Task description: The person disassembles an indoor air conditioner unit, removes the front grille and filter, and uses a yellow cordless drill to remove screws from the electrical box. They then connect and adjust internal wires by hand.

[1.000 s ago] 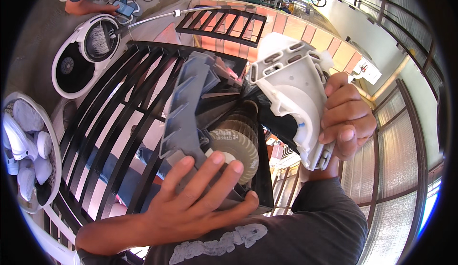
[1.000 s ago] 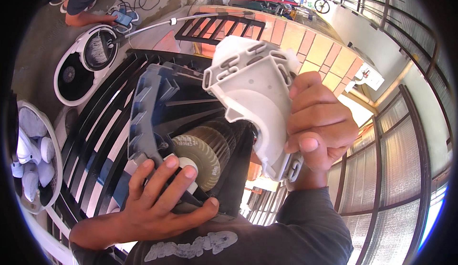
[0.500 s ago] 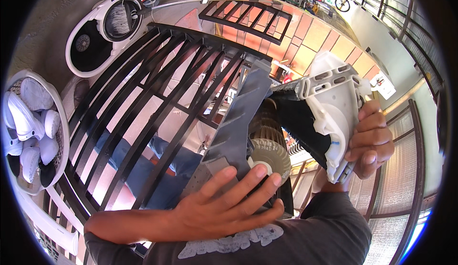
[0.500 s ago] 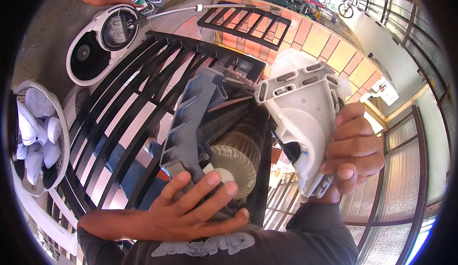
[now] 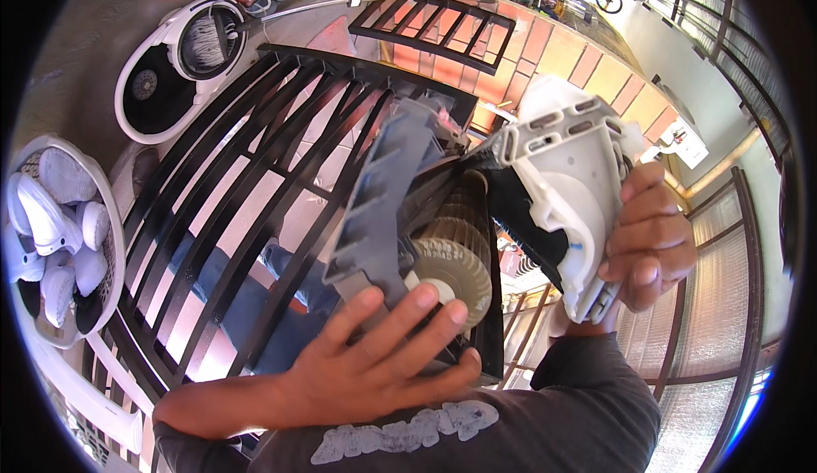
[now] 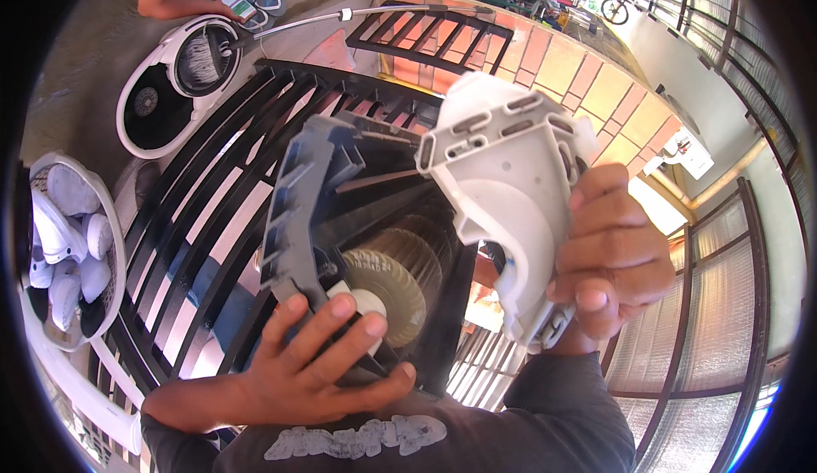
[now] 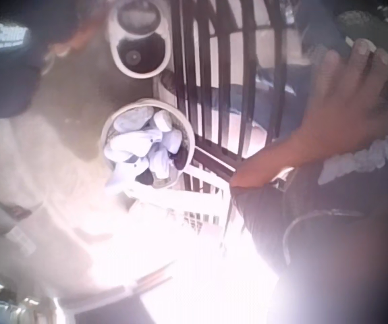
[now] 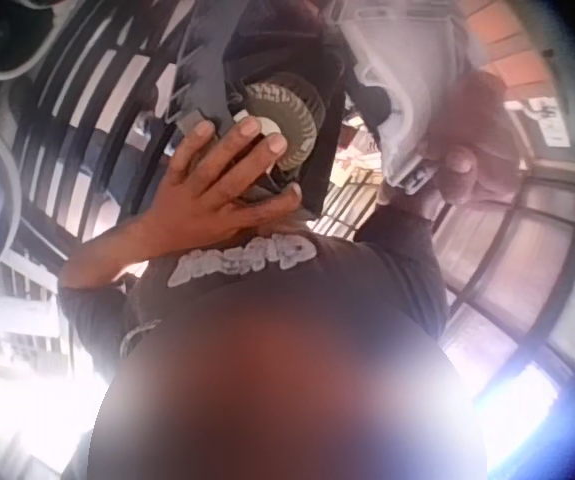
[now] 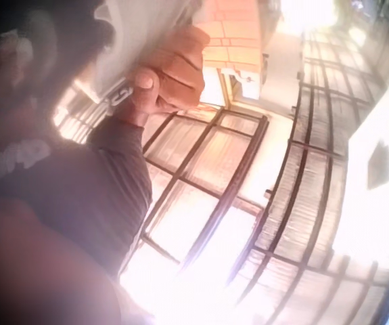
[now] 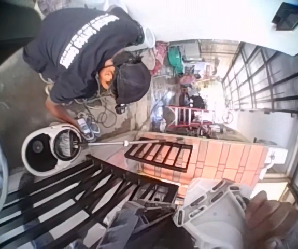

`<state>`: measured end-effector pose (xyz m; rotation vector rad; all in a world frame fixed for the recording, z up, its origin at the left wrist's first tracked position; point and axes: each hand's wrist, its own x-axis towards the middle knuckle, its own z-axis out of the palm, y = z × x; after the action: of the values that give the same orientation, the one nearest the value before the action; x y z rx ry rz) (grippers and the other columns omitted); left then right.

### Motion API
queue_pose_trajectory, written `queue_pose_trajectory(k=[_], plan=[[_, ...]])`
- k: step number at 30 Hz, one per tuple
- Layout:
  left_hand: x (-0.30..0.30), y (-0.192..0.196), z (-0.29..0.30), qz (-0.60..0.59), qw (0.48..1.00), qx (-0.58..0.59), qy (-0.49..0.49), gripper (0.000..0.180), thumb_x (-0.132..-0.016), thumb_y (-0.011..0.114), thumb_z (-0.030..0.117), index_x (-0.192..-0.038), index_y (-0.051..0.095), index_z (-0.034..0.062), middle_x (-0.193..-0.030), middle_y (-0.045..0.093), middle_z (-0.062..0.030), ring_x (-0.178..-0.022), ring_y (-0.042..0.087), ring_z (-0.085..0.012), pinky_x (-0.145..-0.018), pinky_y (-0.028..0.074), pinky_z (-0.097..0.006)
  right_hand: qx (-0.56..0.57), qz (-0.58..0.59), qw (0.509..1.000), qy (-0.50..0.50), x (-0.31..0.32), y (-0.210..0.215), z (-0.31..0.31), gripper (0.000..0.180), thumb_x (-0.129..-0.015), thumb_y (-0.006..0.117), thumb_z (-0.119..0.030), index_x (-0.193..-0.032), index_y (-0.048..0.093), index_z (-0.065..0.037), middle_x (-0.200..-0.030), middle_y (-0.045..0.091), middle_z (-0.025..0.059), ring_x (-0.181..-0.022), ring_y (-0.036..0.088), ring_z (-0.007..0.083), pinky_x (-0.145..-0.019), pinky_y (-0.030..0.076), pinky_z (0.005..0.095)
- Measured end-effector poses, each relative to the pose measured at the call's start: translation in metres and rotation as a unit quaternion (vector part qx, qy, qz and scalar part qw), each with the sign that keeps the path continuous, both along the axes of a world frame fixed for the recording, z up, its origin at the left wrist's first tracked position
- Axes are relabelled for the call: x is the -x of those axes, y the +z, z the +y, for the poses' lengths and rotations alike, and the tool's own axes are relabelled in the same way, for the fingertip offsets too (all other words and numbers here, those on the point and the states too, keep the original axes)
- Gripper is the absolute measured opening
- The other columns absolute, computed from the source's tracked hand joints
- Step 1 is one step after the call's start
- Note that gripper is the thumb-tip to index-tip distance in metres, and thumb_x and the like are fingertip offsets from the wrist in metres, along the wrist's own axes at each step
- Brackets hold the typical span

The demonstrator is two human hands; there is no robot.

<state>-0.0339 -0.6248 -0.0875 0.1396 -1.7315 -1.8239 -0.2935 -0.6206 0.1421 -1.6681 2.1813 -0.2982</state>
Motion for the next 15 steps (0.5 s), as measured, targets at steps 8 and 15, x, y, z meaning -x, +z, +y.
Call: queue_pose_trajectory(k=[8, 15], plan=[[0.000, 0.004, -0.021, -0.008, 0.998, 0.013, -0.056, 0.021, -0.102, 0.078, 0.034, -0.123, 0.076, 0.0338, -0.164, 0.063, -0.0128, -0.153, 0.061, -0.0365, -0.129, 0.041, -0.058, 0.014, -0.053, 0.997, 0.053, 0.011, -0.010, -0.013, 0.043, -0.100, 0.069, -0.012, -0.058, 0.063, -0.002, -0.061, 0.062, 0.0092, -0.062, 0.053, 0.0247, -0.074, 0.047, 0.0485], [0.001, 0.003, -0.028, 0.038, 0.996, -0.007, -0.079, 0.081, -0.049, 0.102, 0.017, -0.126, 0.078, 0.0154, -0.171, 0.048, -0.0333, -0.157, 0.048, -0.0602, -0.127, 0.035, -0.076, -0.007, -0.046, 0.996, 0.075, 0.025, -0.011, -0.010, 0.052, -0.108, 0.063, -0.021, -0.061, 0.064, -0.001, -0.060, 0.060, 0.0078, -0.062, 0.054, 0.0230, -0.077, 0.049, 0.0474]])
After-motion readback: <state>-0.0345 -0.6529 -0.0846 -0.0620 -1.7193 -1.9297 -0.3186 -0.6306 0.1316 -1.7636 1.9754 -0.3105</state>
